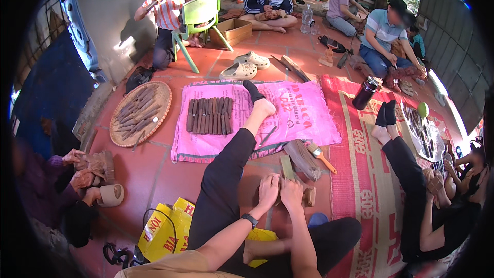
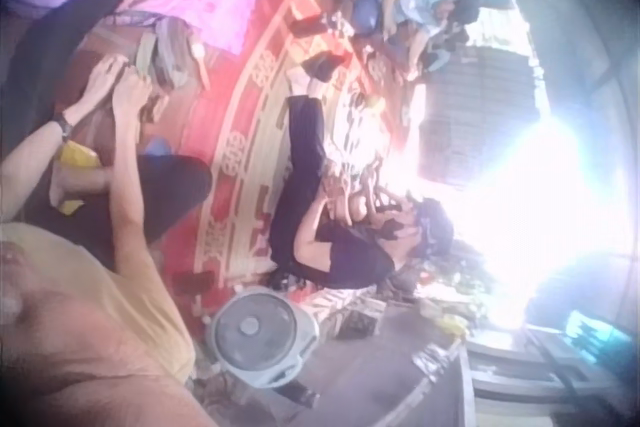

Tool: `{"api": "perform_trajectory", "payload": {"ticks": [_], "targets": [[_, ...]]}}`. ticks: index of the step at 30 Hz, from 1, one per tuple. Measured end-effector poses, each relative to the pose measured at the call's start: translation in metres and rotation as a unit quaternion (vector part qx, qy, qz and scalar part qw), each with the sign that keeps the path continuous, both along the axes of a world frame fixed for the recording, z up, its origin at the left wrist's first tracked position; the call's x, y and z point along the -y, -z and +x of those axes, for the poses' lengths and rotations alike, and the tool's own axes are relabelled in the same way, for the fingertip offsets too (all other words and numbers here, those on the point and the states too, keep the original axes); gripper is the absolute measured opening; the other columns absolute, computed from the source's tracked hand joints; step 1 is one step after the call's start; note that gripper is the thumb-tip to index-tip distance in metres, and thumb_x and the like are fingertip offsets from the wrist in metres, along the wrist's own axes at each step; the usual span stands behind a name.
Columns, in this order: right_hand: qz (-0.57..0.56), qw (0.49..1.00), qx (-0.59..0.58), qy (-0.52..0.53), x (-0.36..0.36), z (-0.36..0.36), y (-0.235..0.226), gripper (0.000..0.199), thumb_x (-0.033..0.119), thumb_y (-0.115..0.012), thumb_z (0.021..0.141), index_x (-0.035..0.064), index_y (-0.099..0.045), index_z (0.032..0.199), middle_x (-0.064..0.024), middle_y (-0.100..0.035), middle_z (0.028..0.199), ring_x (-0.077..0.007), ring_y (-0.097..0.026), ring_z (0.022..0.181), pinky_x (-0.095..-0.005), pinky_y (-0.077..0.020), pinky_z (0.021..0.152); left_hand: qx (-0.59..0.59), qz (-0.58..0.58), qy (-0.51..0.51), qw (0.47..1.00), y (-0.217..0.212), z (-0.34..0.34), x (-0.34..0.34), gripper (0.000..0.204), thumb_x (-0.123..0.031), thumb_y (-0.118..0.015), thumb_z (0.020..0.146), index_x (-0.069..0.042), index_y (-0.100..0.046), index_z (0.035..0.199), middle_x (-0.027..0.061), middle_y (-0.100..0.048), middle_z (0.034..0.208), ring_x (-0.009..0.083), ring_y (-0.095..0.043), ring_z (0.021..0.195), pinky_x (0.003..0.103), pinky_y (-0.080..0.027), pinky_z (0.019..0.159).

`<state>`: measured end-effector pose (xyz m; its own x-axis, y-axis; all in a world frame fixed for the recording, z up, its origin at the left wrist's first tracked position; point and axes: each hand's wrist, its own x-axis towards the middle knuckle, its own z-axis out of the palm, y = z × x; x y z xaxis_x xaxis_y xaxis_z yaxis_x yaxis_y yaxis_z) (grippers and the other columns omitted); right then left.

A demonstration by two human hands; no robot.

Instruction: The person sits on a mat and uses a small hand tool to scrape and shape a piece of wood held between their legs. They repeatedly rub the tool against the wood surface to smooth it, while other people in the background perform similar tasks.

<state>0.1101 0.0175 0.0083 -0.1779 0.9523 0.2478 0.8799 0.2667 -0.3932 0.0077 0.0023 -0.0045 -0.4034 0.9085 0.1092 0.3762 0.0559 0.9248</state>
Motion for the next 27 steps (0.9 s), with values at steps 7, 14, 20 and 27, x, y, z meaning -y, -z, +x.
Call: {"api": "perform_trajectory", "payload": {"ticks": [7, 14, 20, 27], "targets": [[0.024, 0.999, 0.028, -0.003, 0.006, -0.002, -0.02, 0.028, 0.024, -0.059, 0.093, 0.0011, -0.073, 0.087, -0.0137, -0.07, 0.092, -0.0334, -0.061, 0.09, -0.0464, -0.0435, 0.081, 0.004, -0.01, 0.002, 1.0, -0.008, 0.002, 0.002, 0.036, -0.029, -0.045, 0.101, -0.003, -0.069, 0.105, 0.0157, -0.066, 0.116, 0.0361, -0.058, 0.11, 0.043, -0.043, 0.099], [0.008, 1.0, 0.004, -0.021, 0.015, -0.004, -0.041, 0.031, 0.024, -0.055, 0.096, 0.0008, -0.073, 0.088, -0.0153, -0.07, 0.096, -0.036, -0.061, 0.094, -0.0488, -0.0439, 0.086, -0.001, 0.016, -0.006, 1.0, -0.001, -0.004, 0.004, 0.037, -0.03, -0.044, 0.101, -0.003, -0.069, 0.105, 0.0167, -0.066, 0.117, 0.0365, -0.058, 0.11, 0.044, -0.043, 0.097], [-0.013, 1.0, 0.009, -0.004, 0.001, 0.001, -0.016, 0.031, 0.024, -0.055, 0.096, 0.0005, -0.073, 0.087, -0.0153, -0.07, 0.093, -0.0357, -0.061, 0.091, -0.0488, -0.045, 0.084, -0.001, 0.001, -0.002, 1.0, -0.006, 0.0, 0.001, 0.037, -0.028, -0.044, 0.101, -0.001, -0.069, 0.104, 0.0163, -0.066, 0.116, 0.0357, -0.058, 0.112, 0.043, -0.042, 0.1], [0.05, 0.998, -0.018, -0.029, 0.015, -0.004, -0.037, 0.032, 0.026, -0.055, 0.096, 0.0007, -0.072, 0.086, -0.0157, -0.069, 0.092, -0.0353, -0.063, 0.089, -0.0486, -0.0461, 0.078, 0.003, -0.021, -0.002, 1.0, -0.006, -0.003, 0.005, 0.038, -0.03, -0.044, 0.101, -0.001, -0.068, 0.106, 0.0161, -0.065, 0.119, 0.0365, -0.057, 0.112, 0.043, -0.042, 0.1]]}}
